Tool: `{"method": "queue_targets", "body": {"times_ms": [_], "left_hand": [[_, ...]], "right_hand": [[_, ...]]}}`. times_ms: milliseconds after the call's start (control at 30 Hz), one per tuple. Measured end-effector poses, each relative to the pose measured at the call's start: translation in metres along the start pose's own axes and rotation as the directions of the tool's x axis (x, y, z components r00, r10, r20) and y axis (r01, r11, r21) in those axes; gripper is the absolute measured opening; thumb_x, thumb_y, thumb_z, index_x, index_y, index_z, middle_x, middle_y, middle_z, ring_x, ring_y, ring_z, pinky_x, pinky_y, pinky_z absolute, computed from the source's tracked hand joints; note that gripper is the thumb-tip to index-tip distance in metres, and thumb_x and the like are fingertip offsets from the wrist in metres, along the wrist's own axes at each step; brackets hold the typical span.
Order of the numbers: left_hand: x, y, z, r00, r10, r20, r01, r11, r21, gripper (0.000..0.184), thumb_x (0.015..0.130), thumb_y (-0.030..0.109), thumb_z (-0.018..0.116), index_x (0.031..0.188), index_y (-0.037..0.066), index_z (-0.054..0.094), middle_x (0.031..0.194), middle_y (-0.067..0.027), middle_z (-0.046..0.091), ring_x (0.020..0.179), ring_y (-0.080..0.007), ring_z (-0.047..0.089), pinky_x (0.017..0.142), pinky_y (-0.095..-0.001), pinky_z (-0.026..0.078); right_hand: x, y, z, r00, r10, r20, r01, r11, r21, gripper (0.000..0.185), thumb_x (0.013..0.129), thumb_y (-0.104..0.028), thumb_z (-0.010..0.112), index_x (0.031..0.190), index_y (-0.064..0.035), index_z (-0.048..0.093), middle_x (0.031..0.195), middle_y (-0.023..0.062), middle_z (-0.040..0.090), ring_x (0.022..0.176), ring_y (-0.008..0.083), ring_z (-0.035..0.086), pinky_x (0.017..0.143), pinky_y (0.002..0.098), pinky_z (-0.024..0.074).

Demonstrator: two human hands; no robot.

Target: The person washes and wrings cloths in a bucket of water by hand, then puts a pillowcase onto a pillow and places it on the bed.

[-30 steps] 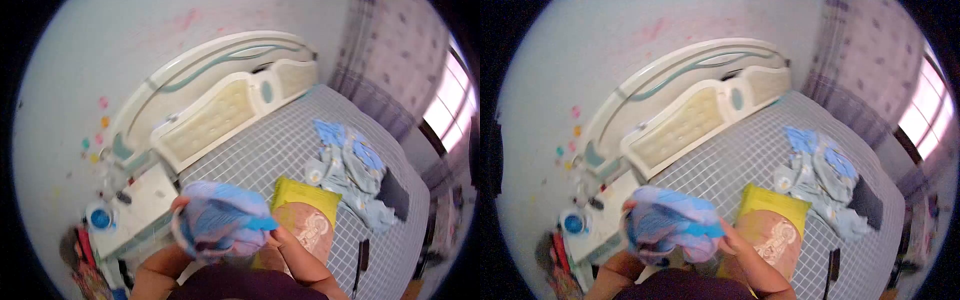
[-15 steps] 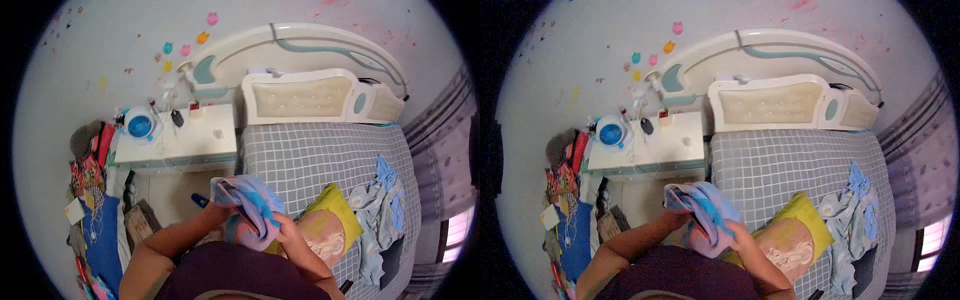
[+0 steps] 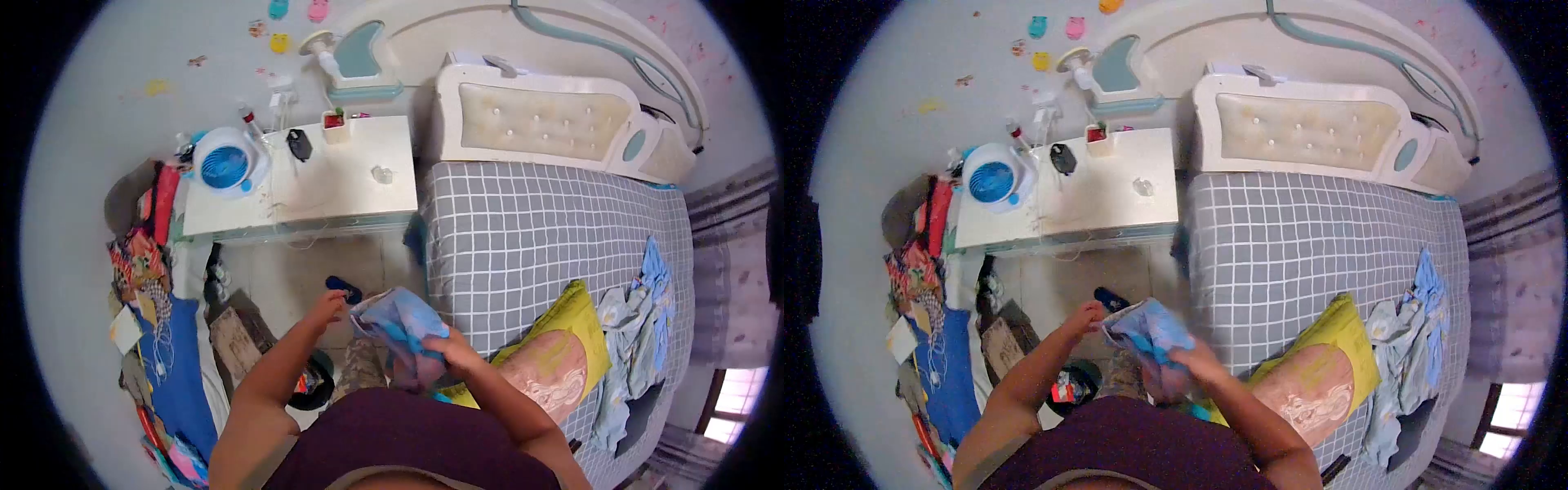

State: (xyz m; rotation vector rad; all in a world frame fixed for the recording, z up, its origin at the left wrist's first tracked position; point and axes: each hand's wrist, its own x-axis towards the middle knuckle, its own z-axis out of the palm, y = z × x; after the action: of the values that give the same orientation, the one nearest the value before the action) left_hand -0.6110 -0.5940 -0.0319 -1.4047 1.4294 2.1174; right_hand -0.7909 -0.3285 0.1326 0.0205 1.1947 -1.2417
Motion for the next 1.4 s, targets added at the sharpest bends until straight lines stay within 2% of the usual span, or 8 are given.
{"method": "queue_targets", "body": {"times_ms": [100,167,200,300,333,800,833,1400], "left_hand": [[0.099,0.021,-0.005,0.948,0.286,0.140,-0.311,0.925,0.220,0.044,0.072,0.021,0.060,0.111,0.006,0.049,0.109,-0.0091,0.049,0.094,-0.0212,0.049,0.077,-0.0349,0.043],[0.179,0.015,-0.005,0.970,0.241,0.002,-0.234,0.940,0.249,0.045,0.070,0.022,0.061,0.108,0.000,0.052,0.117,-0.0178,0.045,0.105,-0.0313,0.045,0.087,-0.0373,0.039],[0.149,0.063,0.013,0.905,0.421,0.064,-0.366,0.694,0.620,0.056,0.070,0.025,0.061,0.117,0.000,0.045,0.122,-0.0209,0.041,0.110,-0.0342,0.041,0.093,-0.0398,0.034],[0.232,0.039,-0.010,0.854,0.518,-0.047,-0.147,0.329,0.933,0.054,0.068,0.018,0.057,0.118,-0.001,0.045,0.115,-0.0221,0.048,0.107,-0.0345,0.046,0.092,-0.0382,0.036],[0.263,0.033,-0.029,0.848,0.525,0.070,-0.294,0.358,0.886,0.060,0.067,0.019,0.056,0.120,-0.005,0.040,0.122,-0.0249,0.041,0.113,-0.0374,0.039,0.095,-0.0408,0.031],[0.357,0.066,-0.036,0.959,0.193,0.207,-0.265,0.358,0.896,0.052,0.071,0.011,0.044,0.120,-0.003,0.040,0.114,-0.0258,0.048,0.102,-0.0395,0.048,0.087,-0.0437,0.040],[0.363,0.062,-0.042,0.943,0.207,0.260,-0.304,0.227,0.925,0.051,0.071,0.012,0.045,0.120,-0.002,0.041,0.113,-0.0252,0.049,0.102,-0.0393,0.048,0.086,-0.0438,0.040],[0.358,0.064,-0.022,0.945,0.208,0.251,-0.294,0.208,0.933,0.058,0.077,0.028,0.053,0.127,0.005,0.034,0.128,-0.0191,0.035,0.111,-0.0347,0.039,0.092,-0.0429,0.034]], "right_hand": [[0.023,0.001,-0.016,0.997,0.018,-0.076,-0.017,1.000,0.022,0.042,0.072,-0.013,0.059,0.110,-0.0012,0.049,0.095,0.0081,0.057,0.084,0.0185,0.055,0.073,0.0315,0.0450],[0.044,0.003,-0.017,0.995,-0.053,-0.083,0.056,0.998,0.039,0.040,0.071,-0.015,0.060,0.108,-0.0023,0.051,0.094,0.0065,0.057,0.084,0.0156,0.054,0.075,0.0288,0.0437],[0.035,-0.026,-0.004,0.985,-0.062,-0.161,0.017,0.964,-0.266,0.041,0.071,-0.016,0.061,0.108,-0.0031,0.052,0.094,0.0049,0.058,0.084,0.0147,0.053,0.077,0.0278,0.0423],[0.082,0.010,-0.020,0.973,-0.174,-0.152,0.135,0.962,-0.236,0.047,0.065,-0.017,0.061,0.109,-0.0048,0.053,0.096,0.0065,0.059,0.089,0.0179,0.053,0.081,0.0311,0.0411],[0.085,0.004,-0.024,0.974,-0.172,-0.146,0.141,0.969,-0.204,0.047,0.064,-0.017,0.061,0.109,-0.0050,0.052,0.097,0.0069,0.059,0.089,0.0178,0.053,0.081,0.0311,0.0409],[0.126,0.029,-0.045,0.939,-0.206,-0.275,0.175,0.976,-0.133,0.055,0.061,-0.009,0.057,0.114,-0.0030,0.046,0.088,0.0035,0.055,0.079,0.0111,0.050,0.070,0.0251,0.0418],[0.129,0.031,-0.045,0.941,-0.192,-0.278,0.175,0.981,-0.085,0.053,0.060,-0.011,0.058,0.112,-0.0034,0.048,0.088,0.0051,0.056,0.080,0.0126,0.051,0.070,0.0274,0.0423],[0.159,0.026,-0.067,0.916,-0.157,-0.369,0.166,0.986,-0.007,0.053,0.058,-0.014,0.060,0.109,-0.0038,0.050,0.092,0.0083,0.058,0.080,0.0149,0.054,0.067,0.0295,0.0448]]}}
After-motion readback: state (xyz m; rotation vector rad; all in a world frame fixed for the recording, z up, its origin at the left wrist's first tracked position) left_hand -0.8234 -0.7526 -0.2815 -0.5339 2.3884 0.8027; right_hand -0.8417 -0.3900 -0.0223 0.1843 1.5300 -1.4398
